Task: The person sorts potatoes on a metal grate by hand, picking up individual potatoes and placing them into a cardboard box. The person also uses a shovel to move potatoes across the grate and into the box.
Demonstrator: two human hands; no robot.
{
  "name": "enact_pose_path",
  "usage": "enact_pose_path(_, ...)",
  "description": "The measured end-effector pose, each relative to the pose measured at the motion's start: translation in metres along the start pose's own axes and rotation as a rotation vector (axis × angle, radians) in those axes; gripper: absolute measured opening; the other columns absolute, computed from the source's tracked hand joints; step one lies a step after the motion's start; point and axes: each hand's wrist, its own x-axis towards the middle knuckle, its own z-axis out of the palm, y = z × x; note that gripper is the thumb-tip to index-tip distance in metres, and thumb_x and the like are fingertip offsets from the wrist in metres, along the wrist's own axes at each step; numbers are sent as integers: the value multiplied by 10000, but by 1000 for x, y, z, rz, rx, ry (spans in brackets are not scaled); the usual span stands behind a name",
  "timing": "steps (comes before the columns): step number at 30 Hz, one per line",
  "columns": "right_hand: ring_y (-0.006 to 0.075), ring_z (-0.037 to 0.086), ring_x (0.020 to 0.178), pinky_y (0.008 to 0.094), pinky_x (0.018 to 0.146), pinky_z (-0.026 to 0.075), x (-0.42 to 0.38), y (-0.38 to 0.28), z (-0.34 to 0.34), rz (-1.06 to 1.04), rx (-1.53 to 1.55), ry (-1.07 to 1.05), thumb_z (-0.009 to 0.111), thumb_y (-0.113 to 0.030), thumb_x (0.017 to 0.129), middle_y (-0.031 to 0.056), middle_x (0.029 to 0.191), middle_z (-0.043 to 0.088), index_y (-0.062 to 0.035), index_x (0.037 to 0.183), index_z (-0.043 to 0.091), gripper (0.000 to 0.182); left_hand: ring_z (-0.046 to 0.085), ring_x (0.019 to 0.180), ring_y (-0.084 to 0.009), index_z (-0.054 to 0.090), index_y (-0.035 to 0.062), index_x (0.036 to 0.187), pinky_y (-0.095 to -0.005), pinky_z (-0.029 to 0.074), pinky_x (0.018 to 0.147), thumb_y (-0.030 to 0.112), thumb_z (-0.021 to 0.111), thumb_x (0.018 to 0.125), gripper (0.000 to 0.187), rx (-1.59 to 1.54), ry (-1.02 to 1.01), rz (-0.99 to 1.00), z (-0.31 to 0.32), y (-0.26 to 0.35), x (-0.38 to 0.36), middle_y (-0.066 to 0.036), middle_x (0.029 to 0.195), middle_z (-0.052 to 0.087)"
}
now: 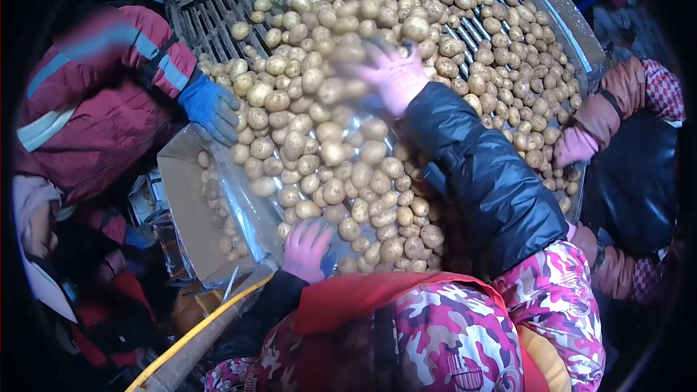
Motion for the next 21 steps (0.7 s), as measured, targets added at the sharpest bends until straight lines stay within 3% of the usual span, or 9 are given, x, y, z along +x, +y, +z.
enact_pose_path(4,320,358,1539,732,1150,264,-10,33,-9,93,-59,58,616,-608,950,16,1654,406,-363,1513,515,622,519,1324,-409,648,77,1343,-547,406,1127,186,700,855,503,-24,35,4,7,-4,-1,-178,1406,591)
enact_pose_path(7,376,462,1454,705,1162,295,-23,74,9,321,80,255,611,-552,974,94,1619,444,-337,1466,559,539,515,1325,-420,653,88,1340,-542,414,1124,181,714,836,516,-25,77,15,9,-2,-4,-177,1405,588)
enact_pose_path(9,384,439,1493,746,1148,307,-52,106,1,523,-50,-8,562,-566,1023,147,1656,404,-354,1582,446,609,507,1323,-435,664,108,1335,-540,433,1111,192,745,806,542,9,78,35,16,-10,-6,-175,1409,576)
enact_pose_path(11,422,469,1460,695,1147,366,-96,136,15,699,33,-83,521,-582,1046,182,1643,411,-339,1596,423,610,519,1315,-419,661,107,1325,-536,436,1105,184,746,804,533,-27,107,44,13,-12,-2,-157,1404,583)
enact_pose_path(13,484,496,1411,631,1146,415,-145,151,34,630,244,174,525,-564,1051,229,1643,388,-330,1601,414,608,519,1317,-411,659,107,1322,-534,436,1102,181,747,803,532,-41,126,37,12,-5,-3,-152,1402,585)
enact_pose_path(14,532,513,1366,583,1131,450,-163,144,45,663,204,206,525,-540,1056,277,1637,364,-323,1606,405,603,520,1317,-410,656,106,1320,-531,435,1104,190,753,801,535,-11,99,42,13,-7,-3,-152,1399,585)
enact_pose_path(17,508,412,1464,643,1200,324,-203,86,74,724,-128,251,539,-503,1049,307,1626,358,-310,1617,399,616,509,1328,-412,654,105,1319,-527,430,1116,195,756,798,538,-7,103,51,16,-9,-4,-155,1404,582)
enact_pose_path(21,506,281,1530,700,1211,227,-226,15,33,790,94,-28,599,-502,993,333,1607,333,-208,1636,366,744,483,1358,-414,652,105,1326,-525,412,1142,195,752,796,547,3,75,13,18,-8,-7,-162,1418,572)
